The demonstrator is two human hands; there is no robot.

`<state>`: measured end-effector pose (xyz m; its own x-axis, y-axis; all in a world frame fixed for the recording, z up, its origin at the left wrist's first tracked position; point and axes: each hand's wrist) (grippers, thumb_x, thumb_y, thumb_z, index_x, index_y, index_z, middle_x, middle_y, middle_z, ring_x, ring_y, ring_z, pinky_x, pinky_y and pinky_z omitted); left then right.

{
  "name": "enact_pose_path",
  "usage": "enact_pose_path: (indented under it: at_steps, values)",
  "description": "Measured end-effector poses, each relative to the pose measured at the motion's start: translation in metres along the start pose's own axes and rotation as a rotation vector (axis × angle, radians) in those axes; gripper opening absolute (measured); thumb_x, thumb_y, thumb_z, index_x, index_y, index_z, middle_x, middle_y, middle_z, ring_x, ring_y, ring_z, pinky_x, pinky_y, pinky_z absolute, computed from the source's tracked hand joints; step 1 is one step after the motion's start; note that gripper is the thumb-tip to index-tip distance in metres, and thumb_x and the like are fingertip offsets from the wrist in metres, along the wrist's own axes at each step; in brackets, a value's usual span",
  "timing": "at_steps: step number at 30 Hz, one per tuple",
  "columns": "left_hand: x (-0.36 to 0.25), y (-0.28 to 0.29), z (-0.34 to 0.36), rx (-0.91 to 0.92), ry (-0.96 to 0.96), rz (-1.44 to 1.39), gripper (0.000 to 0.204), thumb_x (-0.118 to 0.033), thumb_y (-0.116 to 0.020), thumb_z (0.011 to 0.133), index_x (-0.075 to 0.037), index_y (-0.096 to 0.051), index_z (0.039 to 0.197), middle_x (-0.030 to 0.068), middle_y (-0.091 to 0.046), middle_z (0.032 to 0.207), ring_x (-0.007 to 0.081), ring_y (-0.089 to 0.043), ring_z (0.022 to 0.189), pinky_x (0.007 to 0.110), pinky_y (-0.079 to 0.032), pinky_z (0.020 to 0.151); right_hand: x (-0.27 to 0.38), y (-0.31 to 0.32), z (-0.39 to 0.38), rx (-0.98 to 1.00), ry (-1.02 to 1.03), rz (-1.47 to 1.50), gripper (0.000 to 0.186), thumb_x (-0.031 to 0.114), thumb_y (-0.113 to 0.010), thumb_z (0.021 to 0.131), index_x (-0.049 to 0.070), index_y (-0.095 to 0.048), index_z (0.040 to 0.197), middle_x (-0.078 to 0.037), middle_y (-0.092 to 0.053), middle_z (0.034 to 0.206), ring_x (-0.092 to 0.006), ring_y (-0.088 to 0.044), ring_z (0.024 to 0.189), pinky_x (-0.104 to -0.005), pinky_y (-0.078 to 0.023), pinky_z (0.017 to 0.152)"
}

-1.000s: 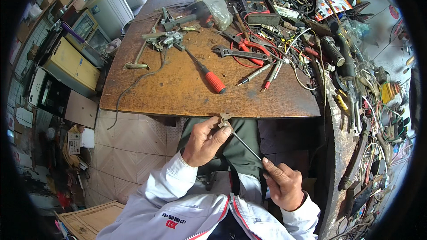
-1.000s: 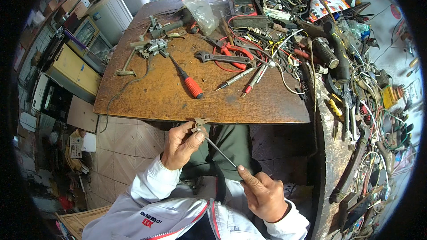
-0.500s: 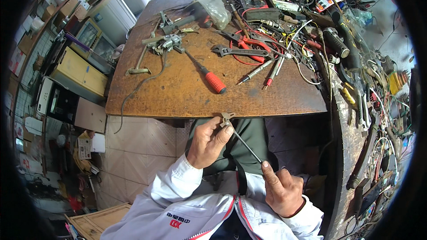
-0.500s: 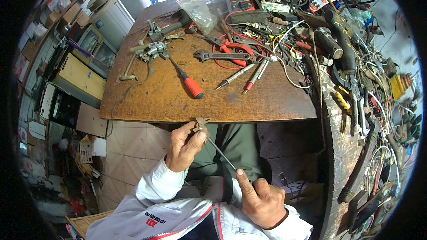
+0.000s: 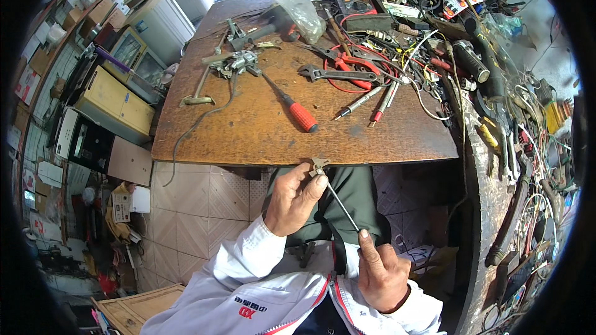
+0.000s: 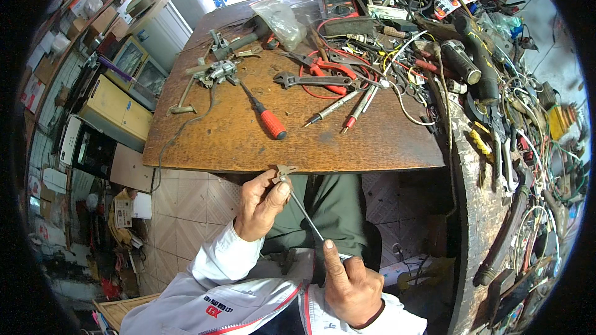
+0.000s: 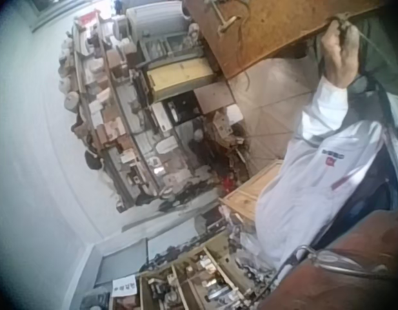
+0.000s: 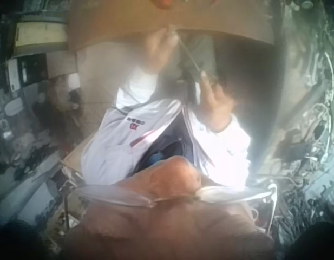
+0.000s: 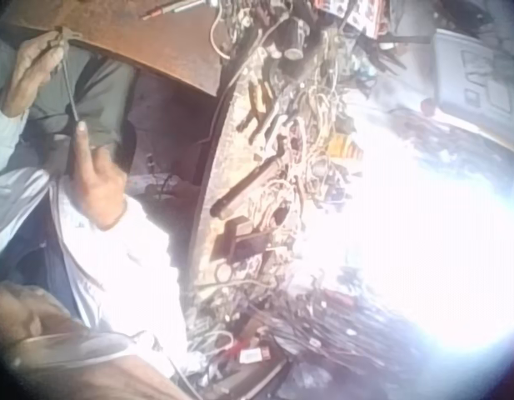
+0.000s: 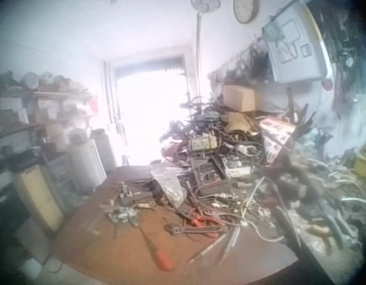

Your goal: The person works at a cluttered workbench, using pliers and a screwdriver to strip wires and adjust a small metal electrical component. They repeatedly strip wire ends and manipulate the component's internal parts.

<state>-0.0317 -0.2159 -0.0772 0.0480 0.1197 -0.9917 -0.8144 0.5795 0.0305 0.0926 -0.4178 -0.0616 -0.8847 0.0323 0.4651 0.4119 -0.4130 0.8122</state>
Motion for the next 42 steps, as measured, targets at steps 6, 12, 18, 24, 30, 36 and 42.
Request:
enact_pose_path:
  at_steps: [6,12,18,24,30,36,42]
  values:
    - [-0.012,-0.009,-0.007,0.034,-0.053,0.031,0.021,-0.017,-0.065,0.097,-0.001,-0.057,0.086,-0.0044,-0.051,0.072,0.0037,-0.043,0.067,0.023,-0.039,0.059,0.005,-0.007,0.016,-0.035,-0.119,0.187,0.054,-0.007,-0.069,0.078,0.006,-0.064,0.13,-0.012,-0.046,0.064,-0.0258,-0.047,0.045,-0.0378,-0.038,0.043]
    - [-0.005,-0.002,-0.003,0.042,-0.019,0.032,0.023,-0.02,-0.065,0.097,-0.002,-0.055,0.087,-0.0045,-0.051,0.073,0.0031,-0.043,0.066,0.023,-0.038,0.057,-0.005,-0.007,0.023,0.012,-0.127,0.158,0.057,-0.002,-0.073,0.076,0.009,-0.064,0.131,-0.008,-0.048,0.064,-0.0252,-0.051,0.044,-0.039,-0.044,0.043]
    - [-0.006,-0.001,-0.005,0.022,-0.024,0.049,0.021,-0.021,-0.064,0.097,-0.003,-0.057,0.09,-0.0048,-0.05,0.073,0.0043,-0.041,0.065,0.023,-0.036,0.059,-0.004,-0.007,0.023,0.045,-0.138,0.14,0.055,0.001,-0.073,0.076,0.01,-0.065,0.13,-0.009,-0.049,0.064,-0.0259,-0.052,0.044,-0.0396,-0.044,0.043]
    - [-0.01,-0.002,-0.002,0.028,-0.021,0.046,0.023,-0.021,-0.066,0.096,-0.003,-0.056,0.087,-0.0053,-0.05,0.072,0.0034,-0.041,0.064,0.023,-0.037,0.056,0.001,-0.005,0.028,0.015,-0.172,0.2,0.051,-0.006,-0.073,0.077,0.007,-0.066,0.126,-0.015,-0.053,0.066,-0.0295,-0.054,0.048,-0.0389,-0.042,0.045]
    - [-0.011,0.0,-0.002,0.047,-0.025,0.046,0.026,-0.027,-0.065,0.097,-0.004,-0.056,0.087,-0.0049,-0.051,0.072,0.0043,-0.042,0.066,0.024,-0.037,0.059,0.003,-0.005,0.029,-0.008,-0.175,0.205,0.048,-0.005,-0.073,0.077,0.007,-0.067,0.124,-0.015,-0.054,0.066,-0.0296,-0.055,0.049,-0.0386,-0.044,0.046]
    - [-0.011,0.0,-0.002,0.051,-0.046,0.056,0.025,-0.023,-0.066,0.097,-0.002,-0.056,0.088,-0.0055,-0.049,0.071,0.0027,-0.042,0.065,0.023,-0.037,0.056,0.001,-0.007,0.026,-0.013,-0.167,0.211,0.046,-0.004,-0.072,0.079,0.006,-0.067,0.123,-0.015,-0.055,0.067,-0.0299,-0.055,0.049,-0.0385,-0.044,0.046]
    - [-0.012,0.0,-0.002,0.063,-0.046,0.033,0.025,-0.024,-0.066,0.097,-0.002,-0.056,0.089,-0.0055,-0.049,0.071,0.0027,-0.042,0.065,0.023,-0.037,0.056,0.003,-0.006,0.028,-0.029,-0.17,0.213,0.047,-0.004,-0.072,0.078,0.007,-0.067,0.123,-0.014,-0.055,0.067,-0.0299,-0.055,0.049,-0.0385,-0.044,0.046]
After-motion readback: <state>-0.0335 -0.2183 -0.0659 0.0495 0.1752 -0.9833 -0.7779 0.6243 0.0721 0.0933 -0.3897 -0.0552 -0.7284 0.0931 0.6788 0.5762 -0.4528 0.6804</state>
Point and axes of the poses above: each hand's wrist, its own z-axis towards the middle knuckle, its own y-axis out of the back of the hand, x = y × z
